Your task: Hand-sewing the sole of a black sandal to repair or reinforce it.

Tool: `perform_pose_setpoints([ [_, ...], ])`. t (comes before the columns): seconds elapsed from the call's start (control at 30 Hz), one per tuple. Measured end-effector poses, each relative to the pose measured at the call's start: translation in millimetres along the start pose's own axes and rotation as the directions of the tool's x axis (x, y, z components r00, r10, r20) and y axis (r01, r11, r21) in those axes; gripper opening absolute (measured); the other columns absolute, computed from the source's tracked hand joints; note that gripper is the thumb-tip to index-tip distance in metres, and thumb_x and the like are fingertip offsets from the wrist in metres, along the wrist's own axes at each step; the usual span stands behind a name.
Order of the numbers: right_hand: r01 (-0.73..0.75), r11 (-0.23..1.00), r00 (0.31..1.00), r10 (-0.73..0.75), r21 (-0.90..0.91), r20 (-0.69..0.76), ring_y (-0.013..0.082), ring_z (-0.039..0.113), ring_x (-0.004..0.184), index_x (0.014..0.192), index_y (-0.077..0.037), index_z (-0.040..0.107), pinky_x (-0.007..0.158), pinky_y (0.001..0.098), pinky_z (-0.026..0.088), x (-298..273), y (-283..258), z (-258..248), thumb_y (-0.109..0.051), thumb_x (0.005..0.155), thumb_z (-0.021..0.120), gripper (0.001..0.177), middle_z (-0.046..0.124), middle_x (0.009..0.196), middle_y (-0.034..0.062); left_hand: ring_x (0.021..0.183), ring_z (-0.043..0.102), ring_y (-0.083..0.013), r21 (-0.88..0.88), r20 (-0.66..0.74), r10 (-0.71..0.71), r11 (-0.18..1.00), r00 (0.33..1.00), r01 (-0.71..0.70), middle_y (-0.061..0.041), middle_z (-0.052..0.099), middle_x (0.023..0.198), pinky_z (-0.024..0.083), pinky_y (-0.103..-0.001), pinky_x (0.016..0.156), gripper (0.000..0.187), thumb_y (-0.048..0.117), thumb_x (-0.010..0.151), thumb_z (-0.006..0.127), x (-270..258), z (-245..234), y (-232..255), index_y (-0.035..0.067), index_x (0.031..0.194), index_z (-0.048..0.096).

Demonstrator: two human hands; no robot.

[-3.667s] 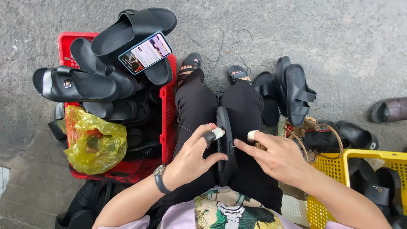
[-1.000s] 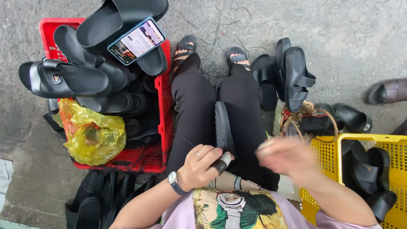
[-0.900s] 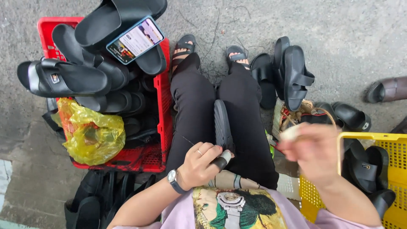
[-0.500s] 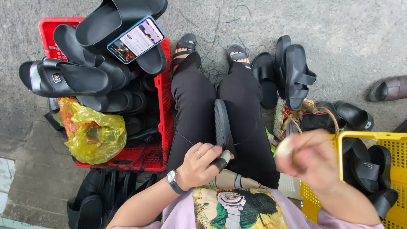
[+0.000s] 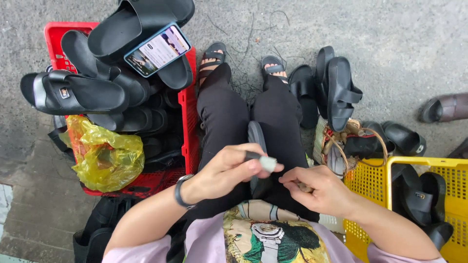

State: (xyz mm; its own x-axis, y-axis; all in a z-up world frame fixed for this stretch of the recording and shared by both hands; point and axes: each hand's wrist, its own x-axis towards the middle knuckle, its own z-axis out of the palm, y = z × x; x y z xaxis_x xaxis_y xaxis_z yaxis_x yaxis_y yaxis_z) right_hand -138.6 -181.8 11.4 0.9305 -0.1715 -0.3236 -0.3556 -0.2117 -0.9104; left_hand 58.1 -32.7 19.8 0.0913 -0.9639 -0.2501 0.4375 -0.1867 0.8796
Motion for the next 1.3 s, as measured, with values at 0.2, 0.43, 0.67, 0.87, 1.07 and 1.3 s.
perform_pose_setpoints([
  [0.2, 0.158, 0.987, 0.986, -0.156, 0.041, -0.06, 0.021, 0.058, 0.037, 0.083, -0.012, 0.072, 0.038, 0.0295, 0.047, 34, 16, 8, -0.006, 0.078, 0.061, 0.013, 0.056, 0.043, 0.0008, 0.043, 0.034, -0.0093, -0.305, -0.494, -0.013, 0.939, 0.869, -0.159, -0.001, 0.034, 0.048, 0.028, -0.02, 0.042, 0.047, 0.028, 0.098, 0.05, 60, -36, -19, -0.003, 0.065, 0.06],
  [0.43, 0.353, 0.627, 0.92, -0.366, -0.694, 0.138, 0.0225, 0.061, 0.063, 0.129, -0.021, 0.055, 0.057, 0.0344, 0.052, 16, 17, -8, -0.011, 0.09, 0.048, 0.041, 0.055, 0.087, 0.0066, 0.111, 0.05, -0.0345, 0.972, -0.232, 0.485, 0.15, 0.843, 0.182, -0.018, 0.049, 0.106, 0.042, -0.037, 0.097, 0.022, 0.008, 0.084, 0.072, 10, -74, 1, -0.01, 0.084, 0.059],
  [0.67, 0.407, 0.494, 0.895, -0.385, -0.768, 0.226, 0.0187, 0.062, 0.069, 0.13, -0.026, 0.053, 0.063, 0.0318, 0.052, 21, 8, -11, -0.015, 0.089, 0.045, 0.043, 0.051, 0.098, 0.0038, 0.114, 0.059, -0.0346, 0.818, -0.206, 0.446, 0.568, 0.871, -0.097, -0.019, 0.057, 0.119, 0.049, -0.038, 0.096, 0.047, 0.025, 0.077, 0.079, -22, 3, -40, -0.005, 0.109, 0.063],
  [0.87, 0.447, 0.319, 0.873, -0.362, -0.836, 0.328, 0.0209, 0.058, 0.061, 0.125, -0.022, 0.055, 0.053, 0.0327, 0.05, 26, -2, -10, -0.016, 0.086, 0.046, 0.04, 0.05, 0.09, 0.0038, 0.107, 0.063, -0.0358, 0.767, -0.176, 0.434, 0.623, 0.883, -0.153, -0.018, 0.059, 0.11, 0.055, -0.04, 0.088, 0.032, 0.017, 0.078, 0.078, -19, 5, -44, -0.006, 0.076, 0.057],
  [1.07, 0.49, 0.347, 0.839, -0.438, -0.8, 0.324, 0.0216, 0.061, 0.061, 0.113, -0.011, 0.051, 0.048, 0.031, 0.051, 34, 18, 12, -0.012, 0.089, 0.043, 0.025, 0.05, 0.088, 0.004, 0.092, 0.067, -0.0309, 0.757, -0.228, 0.554, 0.618, 0.801, -0.212, -0.016, 0.06, 0.103, 0.057, -0.034, 0.076, 0.04, 0.021, 0.072, 0.084, -17, 4, -50, -0.006, 0.072, 0.055],
  [1.3, 0.374, 0.612, 0.91, -0.386, -0.697, 0.15, 0.0229, 0.063, 0.067, 0.119, -0.009, 0.055, 0.053, 0.0298, 0.052, 19, 18, 6, -0.017, 0.087, 0.06, 0.034, 0.055, 0.084, 0.0034, 0.069, 0.062, -0.0206, 0.022, -0.369, 0.172, 0.984, 0.913, -0.177, -0.01, 0.06, 0.094, 0.048, -0.02, 0.041, 0.024, 0.014, 0.08, 0.073, -43, 21, -42, -0.003, 0.088, 0.059],
])
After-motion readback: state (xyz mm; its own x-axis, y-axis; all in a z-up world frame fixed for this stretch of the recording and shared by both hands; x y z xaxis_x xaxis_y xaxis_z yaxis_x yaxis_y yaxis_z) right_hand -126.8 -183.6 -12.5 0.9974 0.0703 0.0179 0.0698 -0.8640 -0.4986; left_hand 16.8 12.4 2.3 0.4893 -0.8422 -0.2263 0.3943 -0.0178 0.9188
